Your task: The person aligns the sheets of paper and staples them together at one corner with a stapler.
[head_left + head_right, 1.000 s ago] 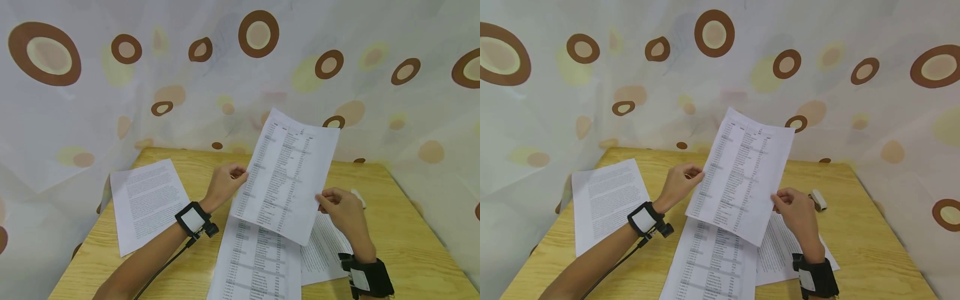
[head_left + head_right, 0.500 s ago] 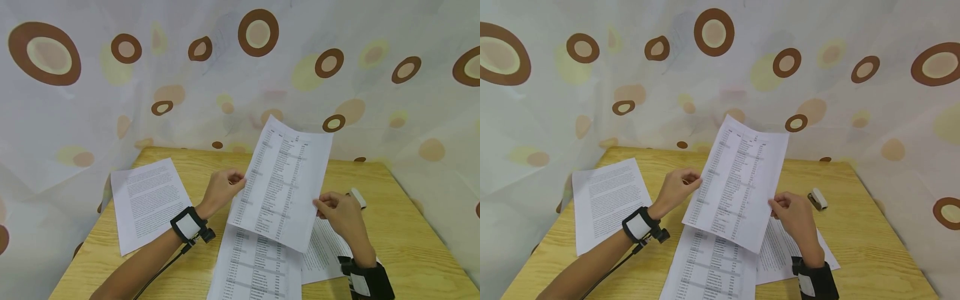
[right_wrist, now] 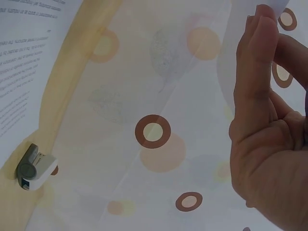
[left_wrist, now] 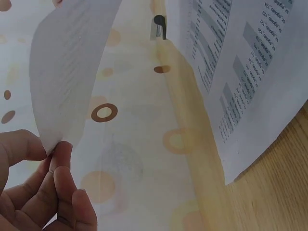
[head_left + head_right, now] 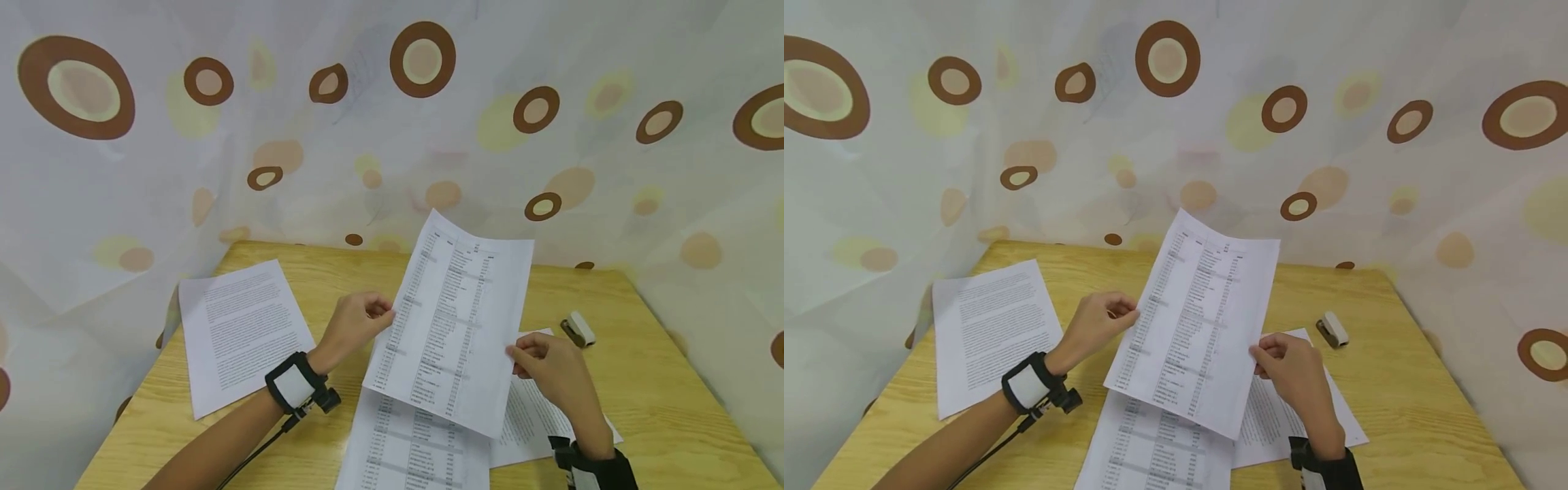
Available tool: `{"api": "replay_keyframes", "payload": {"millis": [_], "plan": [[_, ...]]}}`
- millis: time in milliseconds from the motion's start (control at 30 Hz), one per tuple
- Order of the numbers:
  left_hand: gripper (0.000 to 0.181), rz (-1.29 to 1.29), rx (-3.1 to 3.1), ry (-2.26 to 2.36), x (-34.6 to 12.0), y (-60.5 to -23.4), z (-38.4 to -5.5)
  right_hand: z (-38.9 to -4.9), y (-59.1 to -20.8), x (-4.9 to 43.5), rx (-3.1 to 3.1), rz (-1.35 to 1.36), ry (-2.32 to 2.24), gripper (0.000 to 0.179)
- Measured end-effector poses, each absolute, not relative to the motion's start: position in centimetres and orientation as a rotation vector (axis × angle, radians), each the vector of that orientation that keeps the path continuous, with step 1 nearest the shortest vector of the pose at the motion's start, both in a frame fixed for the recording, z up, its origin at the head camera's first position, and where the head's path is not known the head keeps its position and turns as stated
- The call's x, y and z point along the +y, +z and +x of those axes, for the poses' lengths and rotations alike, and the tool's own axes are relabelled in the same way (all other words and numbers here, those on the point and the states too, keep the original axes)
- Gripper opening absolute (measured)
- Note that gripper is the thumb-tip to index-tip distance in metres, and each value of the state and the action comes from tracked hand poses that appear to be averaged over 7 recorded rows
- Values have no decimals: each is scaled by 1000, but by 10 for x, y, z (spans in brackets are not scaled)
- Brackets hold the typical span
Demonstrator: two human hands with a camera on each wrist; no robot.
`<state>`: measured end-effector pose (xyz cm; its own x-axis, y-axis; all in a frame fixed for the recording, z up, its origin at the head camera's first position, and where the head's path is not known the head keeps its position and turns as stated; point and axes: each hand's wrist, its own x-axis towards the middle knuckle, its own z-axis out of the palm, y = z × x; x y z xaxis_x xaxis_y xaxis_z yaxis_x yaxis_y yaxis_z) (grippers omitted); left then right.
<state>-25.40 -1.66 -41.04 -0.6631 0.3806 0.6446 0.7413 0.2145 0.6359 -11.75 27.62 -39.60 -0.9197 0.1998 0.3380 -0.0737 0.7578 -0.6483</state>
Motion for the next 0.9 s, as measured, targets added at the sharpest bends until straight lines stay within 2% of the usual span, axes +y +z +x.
{"api": "replay_keyframes", "payload": {"millis": [233, 900], "plan": [[4, -1040, -2186, -1451, -21, -416, -250, -118, -404, 277, -2608, -140, 986, 22], [4, -1039, -2350, -1442, -34, -441, -246, -117, -416, 273, -2750, -205, 1084, 14]]}}
